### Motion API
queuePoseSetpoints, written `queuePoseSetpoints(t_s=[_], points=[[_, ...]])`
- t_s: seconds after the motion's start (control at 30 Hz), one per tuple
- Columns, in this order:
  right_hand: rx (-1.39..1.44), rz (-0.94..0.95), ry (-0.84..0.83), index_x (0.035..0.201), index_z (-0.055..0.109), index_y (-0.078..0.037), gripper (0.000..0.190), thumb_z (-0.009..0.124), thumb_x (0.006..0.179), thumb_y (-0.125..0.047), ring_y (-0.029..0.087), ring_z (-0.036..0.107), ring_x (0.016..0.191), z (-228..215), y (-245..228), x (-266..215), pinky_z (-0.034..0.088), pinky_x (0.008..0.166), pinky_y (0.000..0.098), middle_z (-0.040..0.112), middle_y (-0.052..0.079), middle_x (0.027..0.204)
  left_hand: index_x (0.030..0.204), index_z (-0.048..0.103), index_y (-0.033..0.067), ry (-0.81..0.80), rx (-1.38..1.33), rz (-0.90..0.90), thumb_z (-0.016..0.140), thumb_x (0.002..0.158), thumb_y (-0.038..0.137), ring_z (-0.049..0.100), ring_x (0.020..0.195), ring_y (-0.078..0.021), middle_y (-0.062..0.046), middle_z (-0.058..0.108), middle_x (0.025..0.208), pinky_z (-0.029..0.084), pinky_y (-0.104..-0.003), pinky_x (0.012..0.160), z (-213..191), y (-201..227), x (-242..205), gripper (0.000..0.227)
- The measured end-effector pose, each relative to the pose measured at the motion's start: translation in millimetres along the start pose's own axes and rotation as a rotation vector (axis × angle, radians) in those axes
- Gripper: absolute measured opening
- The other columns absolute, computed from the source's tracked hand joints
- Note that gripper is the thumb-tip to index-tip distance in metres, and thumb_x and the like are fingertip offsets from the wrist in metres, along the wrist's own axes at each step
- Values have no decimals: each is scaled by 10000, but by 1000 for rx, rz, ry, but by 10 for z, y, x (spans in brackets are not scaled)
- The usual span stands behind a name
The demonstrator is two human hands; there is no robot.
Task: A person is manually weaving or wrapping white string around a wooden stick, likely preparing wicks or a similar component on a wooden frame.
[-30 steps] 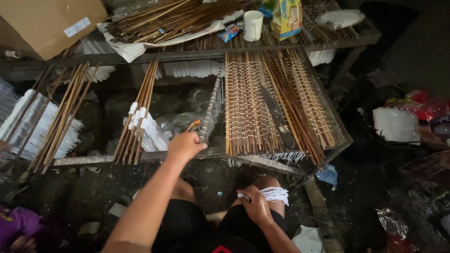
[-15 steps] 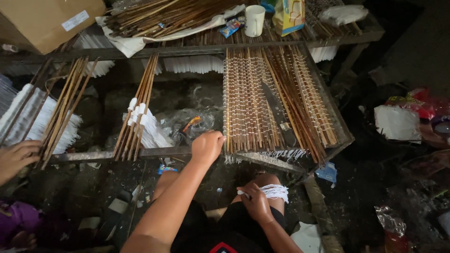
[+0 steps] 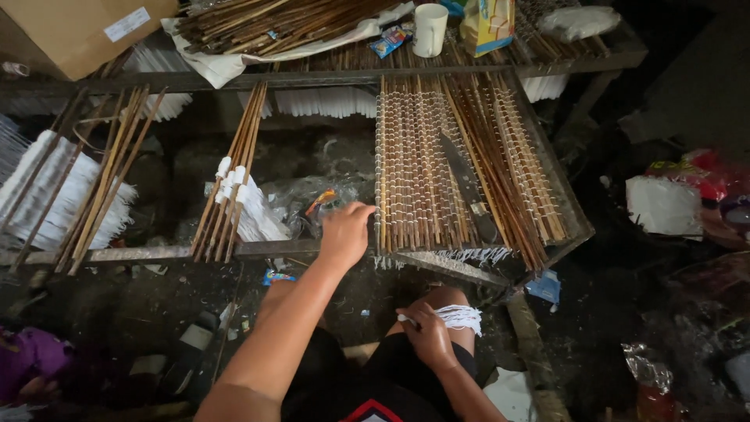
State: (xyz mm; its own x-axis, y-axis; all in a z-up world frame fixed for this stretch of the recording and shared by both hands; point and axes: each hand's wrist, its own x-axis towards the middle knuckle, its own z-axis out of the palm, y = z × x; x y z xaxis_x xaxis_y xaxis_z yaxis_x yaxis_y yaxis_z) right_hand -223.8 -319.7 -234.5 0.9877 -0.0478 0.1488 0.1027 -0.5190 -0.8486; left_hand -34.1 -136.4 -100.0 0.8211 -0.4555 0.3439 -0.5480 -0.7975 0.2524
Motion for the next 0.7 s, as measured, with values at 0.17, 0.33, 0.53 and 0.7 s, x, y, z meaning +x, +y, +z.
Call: queuePoseSetpoints(t_s=[0.17,0.33,0.53,0.7], points=[[-33,60,-16,1205,795,-154,296,690,928,-153,257,698,867,5,27,-6,538,758,397,685,52,1012,1443,597,232,-201,-49,-99,485,947,-46,590,1111,-411,-102,518,1419,401,-634,1001,-148,88,68,579],[-36,5,18,1192,800,-172,307,701,904,-127,243,691,840,62,172,-2,542,771,375,679,63,1018,1447,592,232,-208,-8,-89,496,934,-51,547,1153,-452,-148,466,1468,365,-643,1004,-85,62,95,594],[-27,-42,23,1184,801,-163,300,682,912,-114,250,722,928,61,184,-8,549,808,368,694,51,1034,1441,586,227,-192,42,-64,528,948,-11,456,1276,-485,-169,442,1482,328,-695,1014,11,36,118,550],[-41,-32,18,1187,800,-172,285,688,925,-171,259,716,961,55,172,-5,547,852,376,695,57,1044,1512,523,251,-228,24,-68,498,959,-17,470,1264,-470,-169,450,1481,314,-690,1054,-47,78,107,616]])
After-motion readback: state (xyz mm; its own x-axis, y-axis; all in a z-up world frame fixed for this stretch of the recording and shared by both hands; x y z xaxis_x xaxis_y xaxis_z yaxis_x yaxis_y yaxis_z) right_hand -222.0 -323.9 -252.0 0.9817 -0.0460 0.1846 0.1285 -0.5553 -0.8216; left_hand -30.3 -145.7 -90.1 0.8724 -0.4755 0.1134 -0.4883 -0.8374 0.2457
